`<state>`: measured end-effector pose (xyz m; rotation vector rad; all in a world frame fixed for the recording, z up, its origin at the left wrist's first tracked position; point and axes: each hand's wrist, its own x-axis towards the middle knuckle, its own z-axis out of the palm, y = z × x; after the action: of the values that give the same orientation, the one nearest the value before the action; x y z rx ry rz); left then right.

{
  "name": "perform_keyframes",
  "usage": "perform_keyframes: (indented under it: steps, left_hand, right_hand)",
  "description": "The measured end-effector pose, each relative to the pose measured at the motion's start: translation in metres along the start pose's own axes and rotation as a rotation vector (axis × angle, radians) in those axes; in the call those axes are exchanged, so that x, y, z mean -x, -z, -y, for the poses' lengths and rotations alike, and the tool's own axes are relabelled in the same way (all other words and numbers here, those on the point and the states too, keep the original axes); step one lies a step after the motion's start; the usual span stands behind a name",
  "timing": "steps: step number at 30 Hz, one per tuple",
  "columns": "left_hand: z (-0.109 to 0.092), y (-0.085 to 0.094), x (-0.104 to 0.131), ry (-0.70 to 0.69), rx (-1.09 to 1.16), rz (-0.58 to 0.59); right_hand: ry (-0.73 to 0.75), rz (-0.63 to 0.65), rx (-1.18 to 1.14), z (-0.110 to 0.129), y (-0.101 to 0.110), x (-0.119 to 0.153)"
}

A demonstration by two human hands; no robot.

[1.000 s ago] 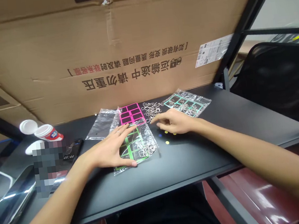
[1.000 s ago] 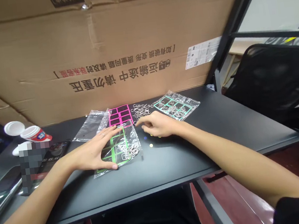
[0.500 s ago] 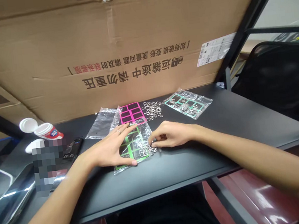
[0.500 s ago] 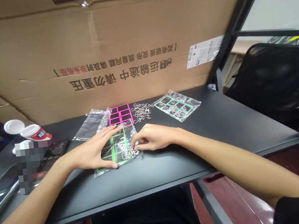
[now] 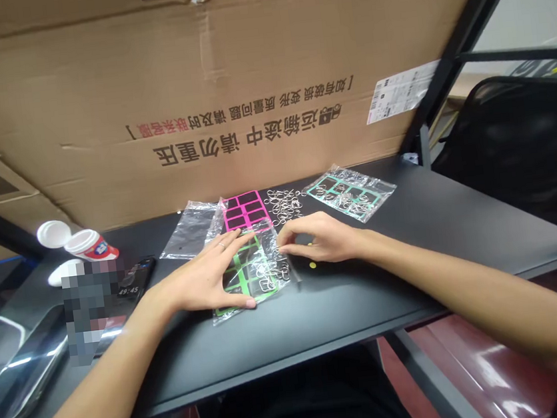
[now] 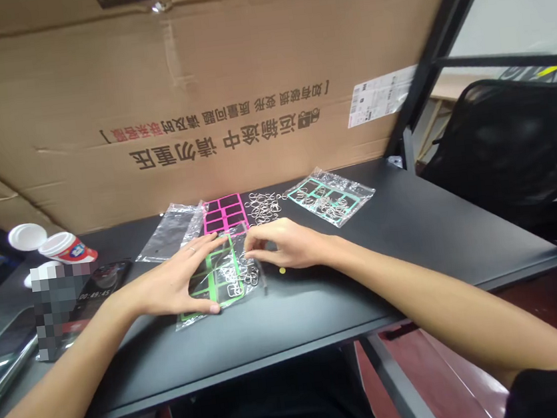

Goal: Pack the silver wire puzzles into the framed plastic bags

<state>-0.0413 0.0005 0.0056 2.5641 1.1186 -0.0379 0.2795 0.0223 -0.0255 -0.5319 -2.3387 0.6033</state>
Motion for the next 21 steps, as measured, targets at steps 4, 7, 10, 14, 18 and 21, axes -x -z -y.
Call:
perform_keyframes:
  steps: [4, 7, 10, 14, 18, 21]
  left_hand:
    - [0.000, 0.000, 0.000, -0.012, 0.017, -0.014]
    - [0.000, 0.000, 0.000, -0.007, 0.017, -0.012]
    - [0.001, 0.000, 0.000, -0.006, 0.017, -0.010]
    - [0.001, 0.000, 0.000, -0.010, 0.014, -0.001]
    - [0.001, 0.001, 0.001, -0.013, -0.003, 0.006]
    - [0.001, 0.001, 0.001, -0.005, -0.003, 0.015]
  right_hand:
    - [-0.013, -0.094, 0.031, 0.002, 0.001, -0.001]
    - [-0.122, -0.053, 0.119, 0.000, 0.005, -0.002]
    - [-0.259, 0.052, 0.191, -0.009, 0.009, -0.001]
    - [-0.387, 0.049, 0.233, -0.029, 0.015, 0.000]
    - [-0.474, -0.198, 0.314, -0.044, 0.023, 0.003]
    - [-0.425, -0.294, 0.188, -0.043, 0.027, 0.005]
